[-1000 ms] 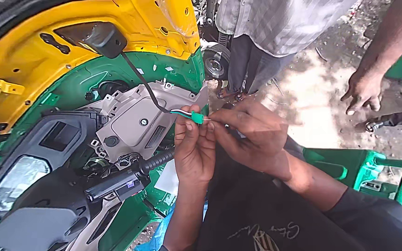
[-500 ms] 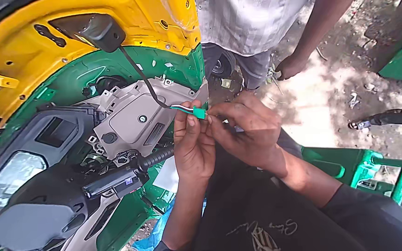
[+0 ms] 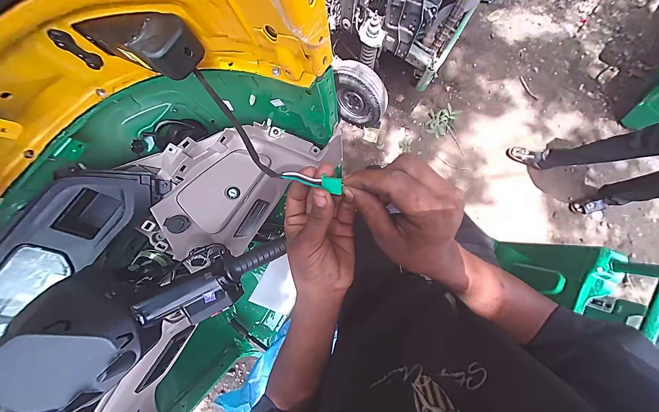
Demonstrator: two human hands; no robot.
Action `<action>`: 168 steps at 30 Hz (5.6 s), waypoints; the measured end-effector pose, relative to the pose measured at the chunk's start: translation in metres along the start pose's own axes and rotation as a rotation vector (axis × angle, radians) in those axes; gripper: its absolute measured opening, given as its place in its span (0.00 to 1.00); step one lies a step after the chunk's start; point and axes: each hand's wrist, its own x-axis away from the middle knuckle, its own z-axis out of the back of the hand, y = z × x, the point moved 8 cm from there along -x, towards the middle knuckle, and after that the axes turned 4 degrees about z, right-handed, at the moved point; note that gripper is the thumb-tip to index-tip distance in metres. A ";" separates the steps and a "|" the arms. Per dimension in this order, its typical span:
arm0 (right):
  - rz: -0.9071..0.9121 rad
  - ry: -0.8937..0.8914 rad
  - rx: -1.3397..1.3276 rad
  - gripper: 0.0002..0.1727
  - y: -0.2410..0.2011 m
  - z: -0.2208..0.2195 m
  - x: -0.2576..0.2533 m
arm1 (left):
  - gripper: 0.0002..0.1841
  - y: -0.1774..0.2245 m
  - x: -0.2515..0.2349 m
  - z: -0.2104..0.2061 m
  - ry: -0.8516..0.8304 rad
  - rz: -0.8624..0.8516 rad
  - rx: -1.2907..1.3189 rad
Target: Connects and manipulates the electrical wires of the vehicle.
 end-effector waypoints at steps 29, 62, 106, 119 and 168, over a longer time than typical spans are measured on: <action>-0.077 -0.030 -0.056 0.06 0.008 -0.007 0.002 | 0.13 0.005 -0.002 0.004 0.040 -0.091 -0.074; 0.039 -0.279 -0.007 0.08 0.011 -0.023 -0.014 | 0.14 0.021 -0.001 0.021 0.075 -0.167 -0.416; -0.966 -0.421 -0.859 0.29 0.163 -0.032 0.047 | 0.09 0.031 0.002 0.041 -0.057 0.190 -0.250; -0.841 -1.129 -0.996 0.23 0.165 -0.117 0.017 | 0.09 0.049 -0.002 0.045 -0.091 0.185 -0.359; -0.129 0.105 -0.790 0.05 0.003 -0.059 -0.028 | 0.10 0.027 -0.008 0.015 -0.039 0.114 0.493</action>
